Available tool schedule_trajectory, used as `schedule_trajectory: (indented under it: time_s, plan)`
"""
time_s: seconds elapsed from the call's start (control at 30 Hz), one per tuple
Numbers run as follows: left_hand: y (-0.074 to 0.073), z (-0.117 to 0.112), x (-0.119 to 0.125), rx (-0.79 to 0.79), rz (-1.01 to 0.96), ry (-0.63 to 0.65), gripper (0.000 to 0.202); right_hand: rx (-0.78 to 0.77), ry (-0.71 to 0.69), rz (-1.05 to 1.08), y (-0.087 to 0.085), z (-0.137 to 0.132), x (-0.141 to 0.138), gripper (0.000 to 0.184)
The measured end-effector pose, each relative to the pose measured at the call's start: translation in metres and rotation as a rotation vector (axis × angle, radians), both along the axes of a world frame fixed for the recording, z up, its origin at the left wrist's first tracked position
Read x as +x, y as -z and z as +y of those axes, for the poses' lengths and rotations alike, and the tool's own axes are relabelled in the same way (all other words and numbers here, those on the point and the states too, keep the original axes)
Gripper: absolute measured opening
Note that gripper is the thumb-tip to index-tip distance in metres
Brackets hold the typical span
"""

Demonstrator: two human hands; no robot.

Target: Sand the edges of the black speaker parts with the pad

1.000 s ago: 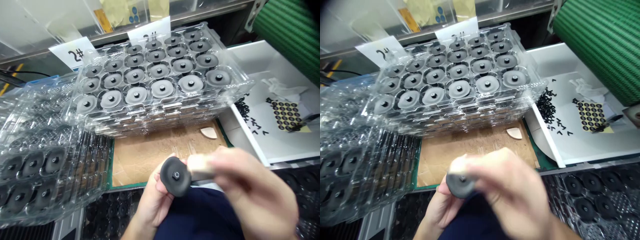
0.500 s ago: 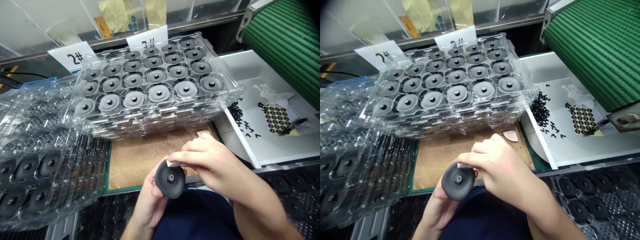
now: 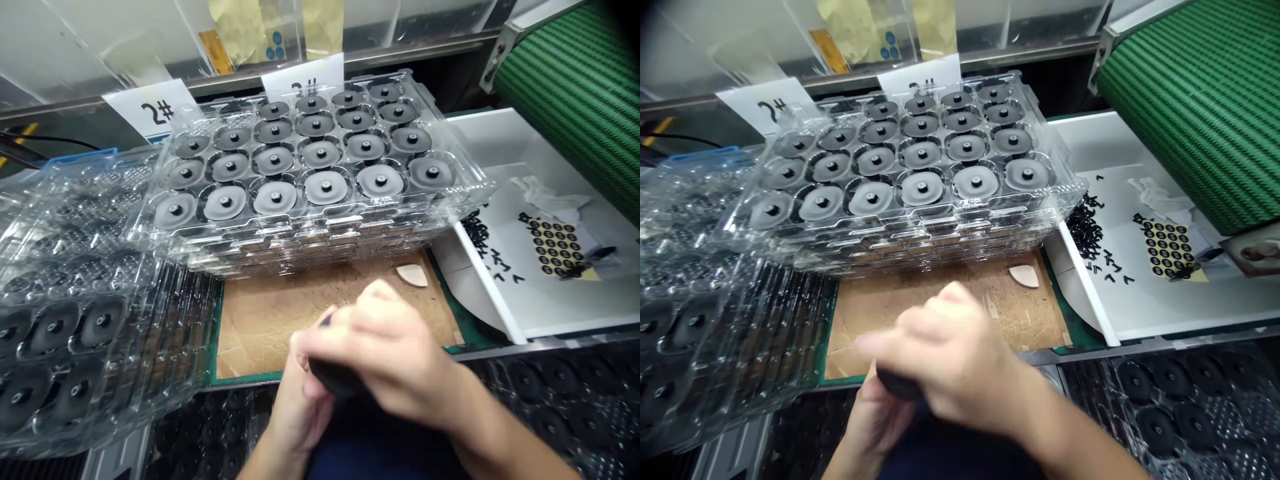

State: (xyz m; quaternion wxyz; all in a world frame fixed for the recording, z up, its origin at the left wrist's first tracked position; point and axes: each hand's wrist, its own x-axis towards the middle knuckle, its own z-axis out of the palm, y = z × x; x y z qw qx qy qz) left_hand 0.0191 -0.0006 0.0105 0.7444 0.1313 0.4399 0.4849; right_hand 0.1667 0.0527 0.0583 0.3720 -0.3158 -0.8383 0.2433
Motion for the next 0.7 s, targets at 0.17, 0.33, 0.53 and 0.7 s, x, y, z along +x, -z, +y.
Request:
schedule_trajectory:
  time_s: [0.17, 0.33, 0.53, 0.7]
  plan:
    - [0.004, 0.004, -0.012, -0.002, -0.053, -0.11, 0.068, -0.453, 0.351, -0.169, 0.072, -0.008, 0.015, 0.025]
    - [0.005, 0.004, -0.018, 0.011, -0.049, -0.107, 0.065, -0.551, 0.278, -0.185, 0.127, -0.039, 0.014, 0.02]
    - [0.004, 0.0, -0.01, -0.006, -0.053, -0.096, 0.062, -0.501, 0.438, 0.022, 0.053, -0.027, 0.002, 0.026]
    - [0.005, -0.001, -0.012, -0.033, -0.052, -0.012, 0.055, -0.162, 0.19, 0.148, 0.001, -0.029, -0.02, 0.022]
